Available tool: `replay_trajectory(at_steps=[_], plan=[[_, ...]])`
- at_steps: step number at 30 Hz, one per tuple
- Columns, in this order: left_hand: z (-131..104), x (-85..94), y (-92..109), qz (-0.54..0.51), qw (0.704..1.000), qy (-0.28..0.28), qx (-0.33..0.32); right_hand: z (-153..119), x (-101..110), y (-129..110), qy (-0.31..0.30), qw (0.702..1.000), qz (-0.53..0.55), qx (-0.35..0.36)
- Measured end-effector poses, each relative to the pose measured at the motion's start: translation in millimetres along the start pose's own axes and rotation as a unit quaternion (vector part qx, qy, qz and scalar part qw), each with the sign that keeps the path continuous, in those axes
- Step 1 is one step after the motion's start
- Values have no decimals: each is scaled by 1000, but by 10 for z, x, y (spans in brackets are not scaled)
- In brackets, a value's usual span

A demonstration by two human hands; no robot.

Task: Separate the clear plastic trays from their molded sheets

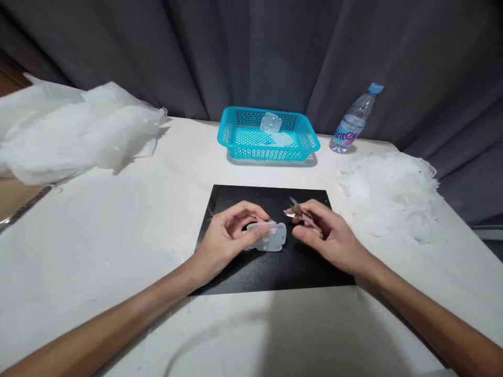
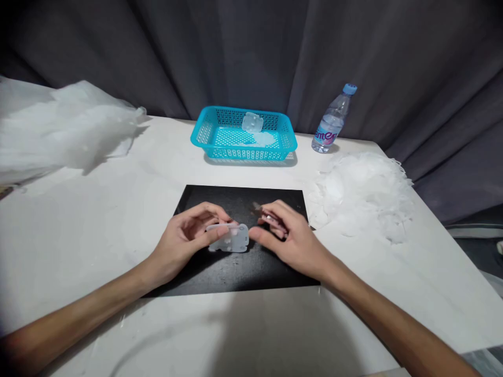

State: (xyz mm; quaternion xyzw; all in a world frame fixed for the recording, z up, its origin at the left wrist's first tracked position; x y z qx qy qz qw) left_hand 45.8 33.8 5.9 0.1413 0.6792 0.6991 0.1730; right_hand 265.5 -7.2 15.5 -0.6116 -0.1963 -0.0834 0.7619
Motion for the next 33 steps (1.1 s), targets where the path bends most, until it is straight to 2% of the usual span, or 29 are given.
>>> replay_trajectory(at_steps=[4, 8, 11, 20, 24, 27, 30, 33], plan=[[-26, -21, 8, 39, 999, -22, -10, -45, -227, 9, 26, 998, 64, -6], [-76, -53, 14, 96, 993, -63, -40, -59, -241, -32, 31, 997, 72, 17], [-104, -55, 10, 127, 988, -69, -58, -73, -213, -90, 17, 997, 65, 31], [-116, -88, 47, 88, 991, -89, -52, -83, -206, -21, 25, 995, 93, -25], [-109, -99, 77, 93, 989, -84, -82, -80, -241, 1, 38, 978, 192, -69], [-136, -109, 63, 85, 990, -92, -69, -90, -284, 18, 42, 964, 252, -75], [-167, -115, 43, 73, 991, -96, -60, -106, -325, 39, 41, 964, 251, -76], [-173, -105, 44, 82, 990, -82, -81, -114, -341, 47, 36, 971, 225, -76]])
Point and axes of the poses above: each hand's wrist, its own z-axis towards the middle knuckle, its own x-axis out of the back of the hand, y = z × x, the point moved 3 cm from there along z, towards the middle knuckle, and after that the axes turned 3 degrees about z, right-handed, at the moved point
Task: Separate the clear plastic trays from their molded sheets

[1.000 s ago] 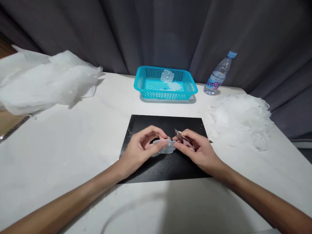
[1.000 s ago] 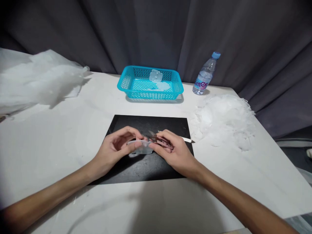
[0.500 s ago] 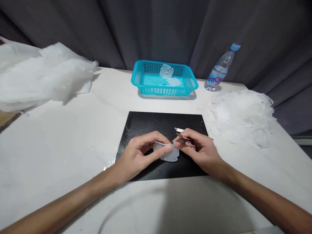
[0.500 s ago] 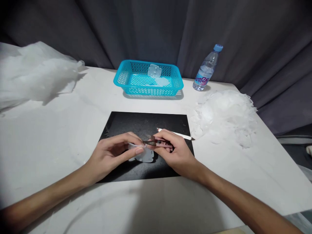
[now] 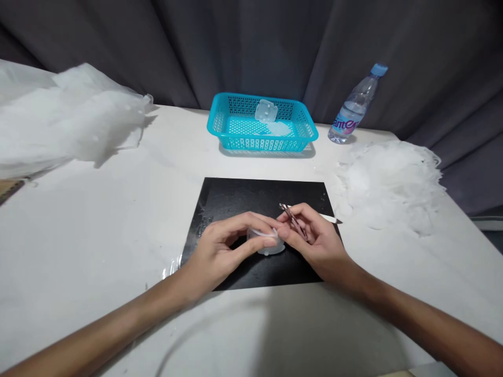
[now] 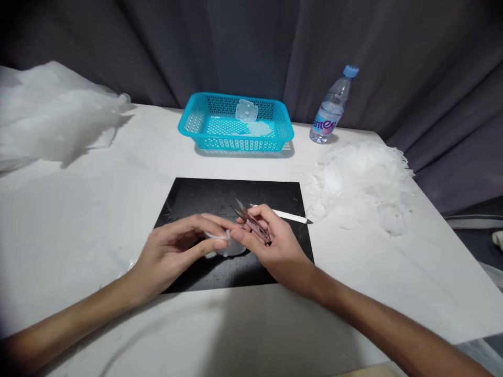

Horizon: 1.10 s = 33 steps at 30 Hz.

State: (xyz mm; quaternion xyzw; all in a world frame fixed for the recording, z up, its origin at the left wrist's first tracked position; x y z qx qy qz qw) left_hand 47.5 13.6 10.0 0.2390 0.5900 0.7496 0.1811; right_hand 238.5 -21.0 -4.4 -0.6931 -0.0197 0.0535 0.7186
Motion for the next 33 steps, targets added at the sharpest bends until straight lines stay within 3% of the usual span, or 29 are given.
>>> replay_trajectory(at_steps=[5, 9, 13, 33], plan=[[17, 40, 20, 21, 999, 30, -35, -4, 88, -76, -15, 997, -50, 53], [20, 50, 60, 11, 998, 45, -51, -38, 175, -157, -64, 987, -109, 104], [21, 63, 100, -21, 996, 70, -55, -61, 186, -183, -114, 984, -108, 87], [12, 72, 262, 76, 985, 64, -139, -13, 200, -188, -99, 976, -121, 154]])
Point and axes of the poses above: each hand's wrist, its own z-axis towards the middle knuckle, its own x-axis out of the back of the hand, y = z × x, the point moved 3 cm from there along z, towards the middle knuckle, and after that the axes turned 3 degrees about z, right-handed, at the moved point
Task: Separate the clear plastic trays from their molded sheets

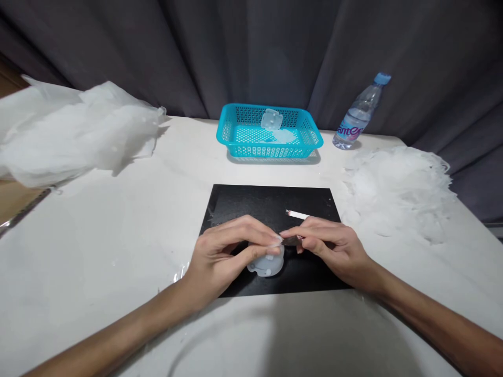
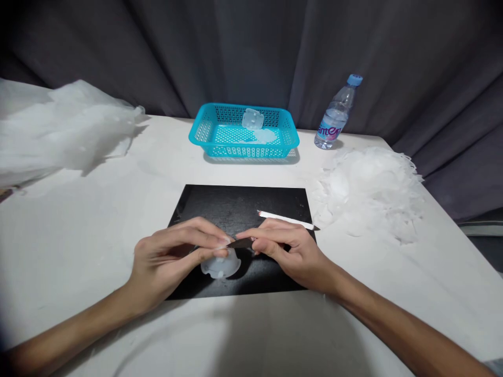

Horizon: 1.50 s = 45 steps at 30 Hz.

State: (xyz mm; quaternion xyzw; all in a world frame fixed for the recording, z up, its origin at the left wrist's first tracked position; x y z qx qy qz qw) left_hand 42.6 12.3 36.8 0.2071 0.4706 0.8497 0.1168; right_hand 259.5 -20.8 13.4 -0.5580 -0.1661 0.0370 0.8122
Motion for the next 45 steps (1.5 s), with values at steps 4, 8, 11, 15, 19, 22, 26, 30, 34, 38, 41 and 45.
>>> replay_trajectory(at_steps=[4, 8, 11, 15, 19, 22, 26, 30, 34, 38, 41, 45], plan=[[0, 3, 7, 11, 1000, -4, -14, 13, -1, 15, -3, 1000, -9, 2], [-16, 13, -7, 19, 999, -20, -37, 15, 3, 22, -6, 1000, -13, 4], [-38, 21, -33, 26, 998, -36, -46, 10, 4, 27, -8, 1000, -11, 4], [-59, 23, -51, 33, 997, -45, -53, 4, 1, 24, -10, 1000, -7, 10], [-71, 23, -53, 29, 997, -43, -57, 6, 1, 18, -12, 1000, -5, 10], [-78, 26, -62, 28, 997, -47, -57, 7, 7, 9, -15, 1000, -11, 19], [-92, 42, -82, 37, 995, -61, -66, 13, 19, -7, -16, 999, -34, 28], [-109, 64, -92, 47, 993, -75, -75, 29, 22, -23, -16, 998, -54, 33], [-111, 70, -82, 60, 992, -79, -77, 37, 20, -30, -19, 998, -53, 40], [-111, 66, -73, 58, 992, -78, -80, 30, 21, -28, -21, 997, -62, 42], [-118, 62, -78, 54, 992, -81, -80, 25, 22, -32, -20, 996, -67, 47], [-120, 56, -83, 50, 992, -82, -77, 23, 22, -41, -20, 996, -68, 58]])
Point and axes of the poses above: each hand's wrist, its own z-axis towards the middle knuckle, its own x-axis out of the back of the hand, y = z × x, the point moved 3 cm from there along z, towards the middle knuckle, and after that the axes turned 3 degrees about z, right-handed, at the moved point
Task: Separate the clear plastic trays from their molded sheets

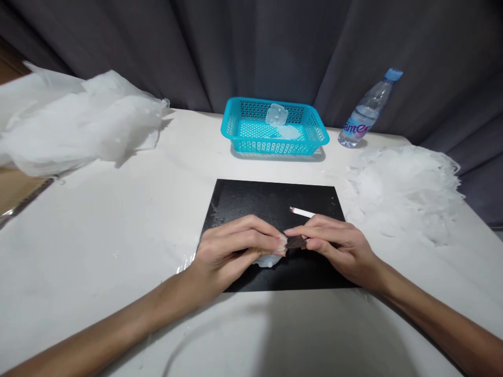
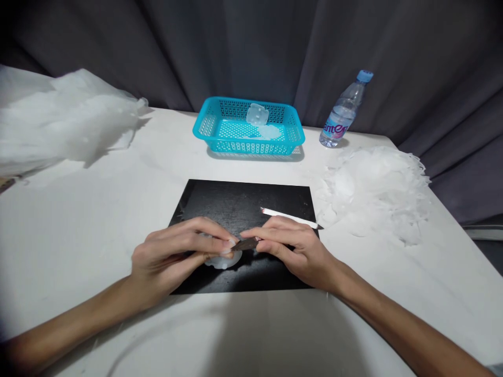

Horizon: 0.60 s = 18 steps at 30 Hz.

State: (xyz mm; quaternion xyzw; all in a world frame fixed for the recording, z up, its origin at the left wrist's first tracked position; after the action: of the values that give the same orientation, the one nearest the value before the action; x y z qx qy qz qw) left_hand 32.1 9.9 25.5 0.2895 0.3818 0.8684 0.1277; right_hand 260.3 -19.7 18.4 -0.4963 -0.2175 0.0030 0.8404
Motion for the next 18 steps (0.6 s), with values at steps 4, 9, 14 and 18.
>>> replay_trajectory(at_steps=[4, 9, 14, 18], plan=[[7, 3, 4, 3, 1000, 2, 5, -4, -1, 6, -2, 1000, -1, -6], [1, 8, -4, 6, 1000, 3, 4, -6, -8, 6, -7, 1000, -5, -7], [-21, -7, -12, 1, 1000, 9, 6, -6, -21, -14, -1, 1000, -14, -1], [-8, -22, -5, -3, 1000, 25, 16, -12, -24, -30, 15, 1000, -22, 11]])
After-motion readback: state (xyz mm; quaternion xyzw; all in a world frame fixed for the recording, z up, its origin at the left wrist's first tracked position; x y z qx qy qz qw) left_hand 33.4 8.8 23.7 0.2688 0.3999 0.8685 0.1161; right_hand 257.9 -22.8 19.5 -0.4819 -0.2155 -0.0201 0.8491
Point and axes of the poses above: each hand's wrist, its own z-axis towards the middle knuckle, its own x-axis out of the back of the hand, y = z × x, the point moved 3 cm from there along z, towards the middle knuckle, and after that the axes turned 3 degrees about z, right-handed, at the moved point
